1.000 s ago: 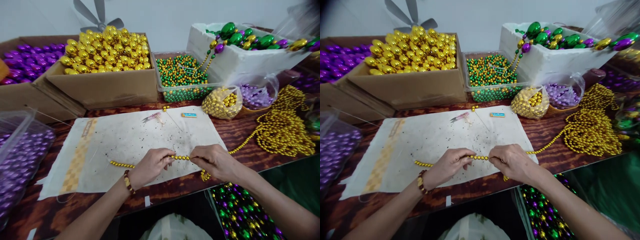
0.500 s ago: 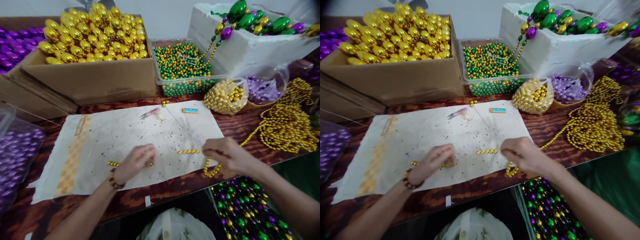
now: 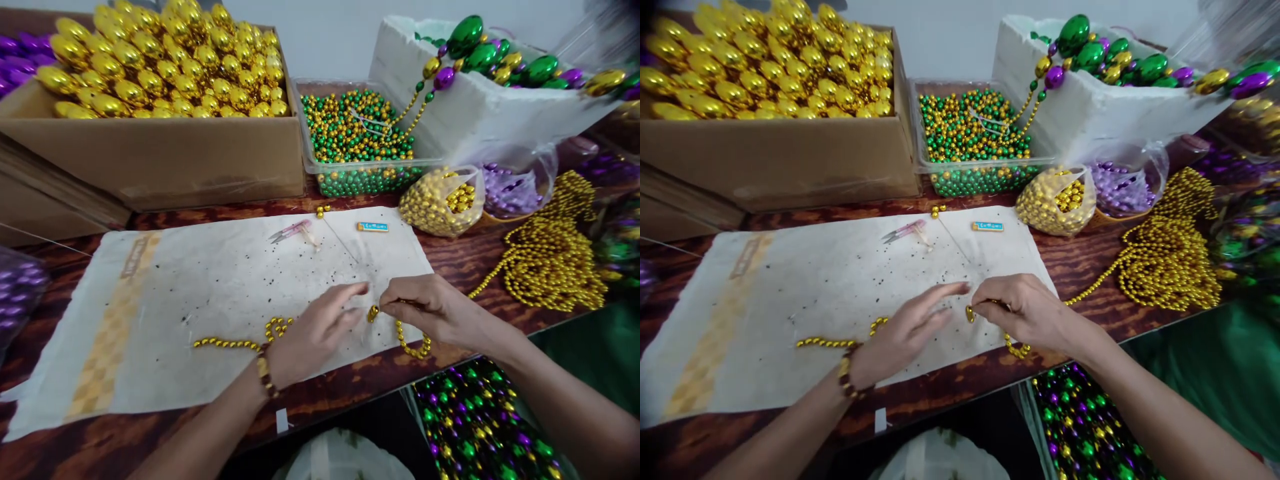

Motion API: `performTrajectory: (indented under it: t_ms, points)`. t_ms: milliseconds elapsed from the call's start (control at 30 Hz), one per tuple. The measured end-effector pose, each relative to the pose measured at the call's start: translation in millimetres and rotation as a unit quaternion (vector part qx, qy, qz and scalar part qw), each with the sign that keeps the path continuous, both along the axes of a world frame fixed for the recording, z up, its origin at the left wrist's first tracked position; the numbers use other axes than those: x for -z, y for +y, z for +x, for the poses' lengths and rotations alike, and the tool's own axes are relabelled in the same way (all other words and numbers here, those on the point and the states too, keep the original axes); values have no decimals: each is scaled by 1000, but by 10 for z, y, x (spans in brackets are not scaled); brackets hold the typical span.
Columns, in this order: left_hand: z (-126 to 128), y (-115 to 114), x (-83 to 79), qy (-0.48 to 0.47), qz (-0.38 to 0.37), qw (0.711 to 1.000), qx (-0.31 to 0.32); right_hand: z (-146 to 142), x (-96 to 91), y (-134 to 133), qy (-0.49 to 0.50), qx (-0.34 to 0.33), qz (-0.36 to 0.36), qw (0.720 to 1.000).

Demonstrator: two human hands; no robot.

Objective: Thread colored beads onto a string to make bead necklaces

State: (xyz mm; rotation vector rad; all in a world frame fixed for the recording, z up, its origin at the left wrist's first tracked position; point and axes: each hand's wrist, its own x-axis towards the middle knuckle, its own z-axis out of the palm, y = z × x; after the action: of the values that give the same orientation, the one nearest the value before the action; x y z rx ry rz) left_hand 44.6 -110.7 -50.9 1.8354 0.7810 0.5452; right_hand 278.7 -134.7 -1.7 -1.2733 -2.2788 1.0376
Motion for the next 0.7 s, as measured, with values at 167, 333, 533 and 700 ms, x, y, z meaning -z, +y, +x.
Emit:
performTrajectory:
  t_ms: [167, 333, 533, 700]
  points:
    - [317, 3, -112, -27, -131, 988, 77, 50, -58, -54, -15, 1, 13, 1000]
    - [65, -55, -295, 74, -168, 973, 139, 71, -70, -193, -69, -85, -11, 994]
    - [-167, -82, -311, 106, -184, 971, 113, 132, -65, -243, -46, -84, -16, 995]
    - [-419, 44, -133, 122, -177, 976, 30, 312, -14, -188, -42, -19, -24, 999]
